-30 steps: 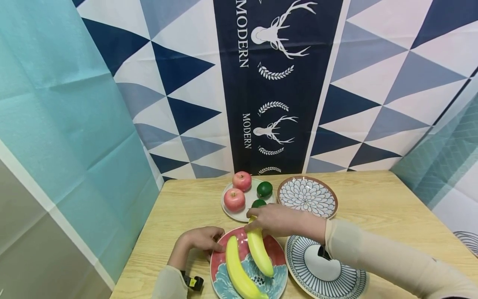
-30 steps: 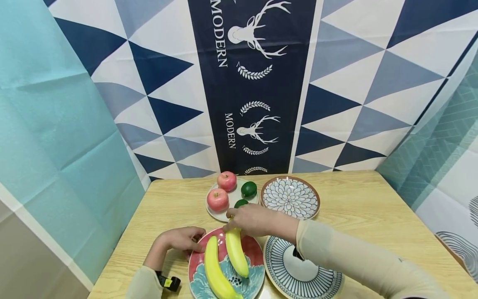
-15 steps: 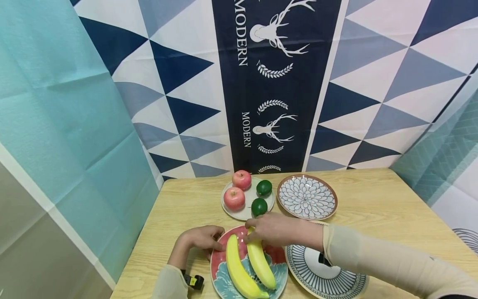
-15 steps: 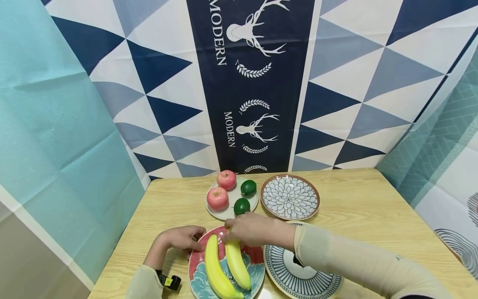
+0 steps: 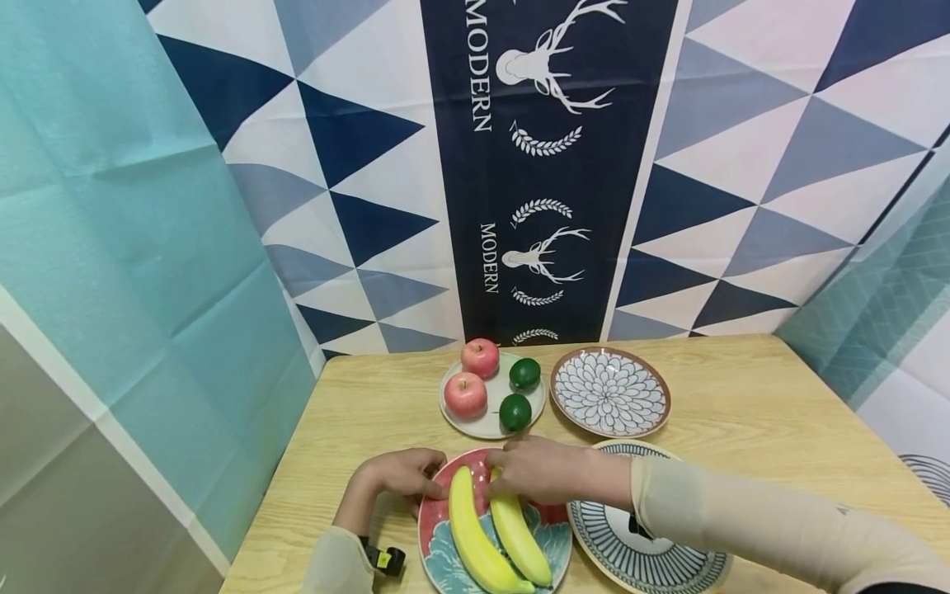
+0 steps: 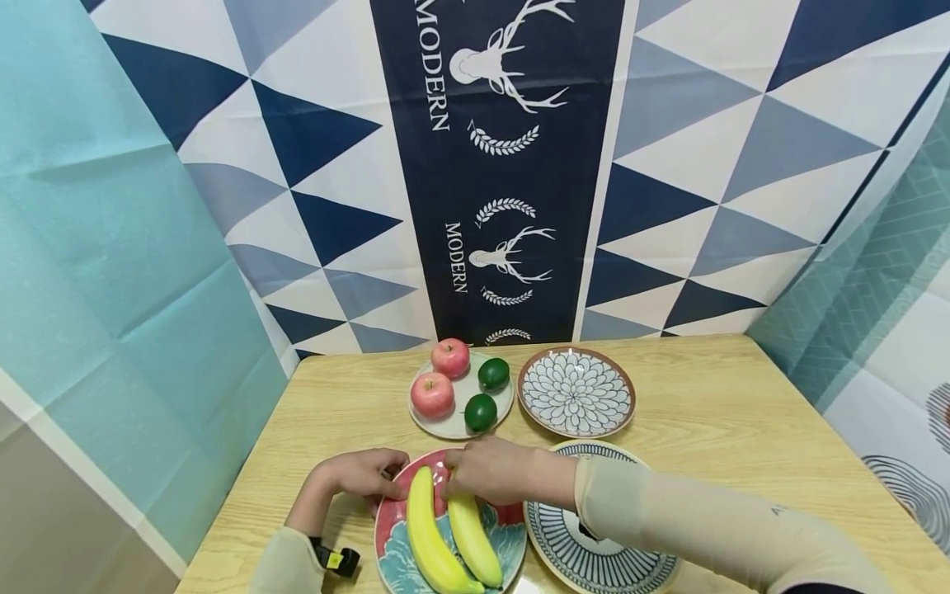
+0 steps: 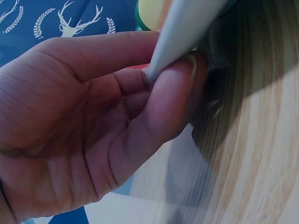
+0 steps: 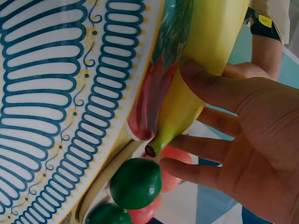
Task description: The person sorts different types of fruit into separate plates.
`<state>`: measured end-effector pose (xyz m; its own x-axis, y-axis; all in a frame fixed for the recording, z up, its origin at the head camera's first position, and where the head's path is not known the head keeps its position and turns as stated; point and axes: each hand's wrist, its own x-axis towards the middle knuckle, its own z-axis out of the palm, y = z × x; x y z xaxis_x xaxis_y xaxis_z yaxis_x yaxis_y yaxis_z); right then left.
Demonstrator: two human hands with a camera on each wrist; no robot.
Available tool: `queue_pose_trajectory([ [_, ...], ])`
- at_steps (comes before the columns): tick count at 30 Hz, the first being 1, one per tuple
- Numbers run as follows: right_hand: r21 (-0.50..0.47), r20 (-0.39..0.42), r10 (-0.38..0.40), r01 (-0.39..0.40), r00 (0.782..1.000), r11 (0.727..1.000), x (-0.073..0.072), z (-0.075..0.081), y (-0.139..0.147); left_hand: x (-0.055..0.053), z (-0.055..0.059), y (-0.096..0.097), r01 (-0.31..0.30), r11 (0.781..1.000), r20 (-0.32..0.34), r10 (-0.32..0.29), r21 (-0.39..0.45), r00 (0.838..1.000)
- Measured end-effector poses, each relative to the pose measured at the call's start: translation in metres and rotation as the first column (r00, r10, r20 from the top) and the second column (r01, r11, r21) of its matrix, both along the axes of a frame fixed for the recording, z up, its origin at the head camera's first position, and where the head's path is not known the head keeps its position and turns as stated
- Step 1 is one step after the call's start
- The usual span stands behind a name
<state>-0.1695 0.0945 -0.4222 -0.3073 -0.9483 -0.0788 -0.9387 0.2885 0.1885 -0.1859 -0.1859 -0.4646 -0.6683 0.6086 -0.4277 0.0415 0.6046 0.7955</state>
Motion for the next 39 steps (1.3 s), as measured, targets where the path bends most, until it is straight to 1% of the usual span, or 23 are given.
queue_pose_trajectory([
  [7,0.010,-0.004,-0.002,0.002,1.000,1.000,0.000,-0.006,0.000,-0.001,-0.001,0.000,0.013,1.000,-0.002,-0.013,-0.003,1.000],
  [12,-0.006,0.022,-0.014,0.015,1.000,1.000,0.002,-0.010,0.002,-0.001,-0.002,0.000,0.011,1.000,0.004,-0.011,-0.005,1.000],
  [16,-0.025,0.041,-0.033,0.034,0.999,0.999,0.003,-0.010,0.004,0.000,-0.002,0.000,0.007,1.000,0.019,-0.007,-0.001,1.000],
  [21,-0.037,0.061,-0.053,0.055,0.997,0.998,0.003,-0.002,0.006,0.000,0.000,0.001,0.002,1.000,0.022,-0.002,0.002,1.000],
  [24,-0.047,0.100,-0.097,0.102,0.990,0.994,0.002,0.006,0.008,0.000,0.000,0.001,0.002,1.000,0.015,-0.002,0.001,1.000],
  [26,-0.065,0.135,-0.139,0.148,0.981,0.987,0.000,0.013,0.012,0.000,-0.001,0.001,0.003,1.000,0.011,-0.003,0.000,1.000],
  [28,-0.101,0.171,-0.175,0.194,0.970,0.976,-0.001,0.018,0.017,0.000,0.000,0.001,0.004,1.000,0.007,-0.004,-0.004,1.000],
  [30,-0.148,0.190,-0.194,0.224,0.962,0.963,-0.003,0.022,0.023,0.000,0.000,0.001,0.003,1.000,0.009,-0.003,-0.007,1.000],
  [32,-0.204,0.216,-0.215,0.259,0.952,0.944,-0.004,0.024,0.031,0.001,0.000,0.001,0.000,1.000,0.018,0.000,-0.005,1.000],
  [35,-0.291,0.249,-0.244,0.313,0.937,0.904,-0.006,0.027,0.046,0.000,0.000,0.001,-0.004,1.000,0.038,0.003,0.003,0.999],
  [39,-0.392,0.235,-0.309,0.380,0.922,0.838,-0.008,0.029,0.068,0.001,0.000,0.000,0.000,1.000,0.057,0.000,0.016,0.998],
])
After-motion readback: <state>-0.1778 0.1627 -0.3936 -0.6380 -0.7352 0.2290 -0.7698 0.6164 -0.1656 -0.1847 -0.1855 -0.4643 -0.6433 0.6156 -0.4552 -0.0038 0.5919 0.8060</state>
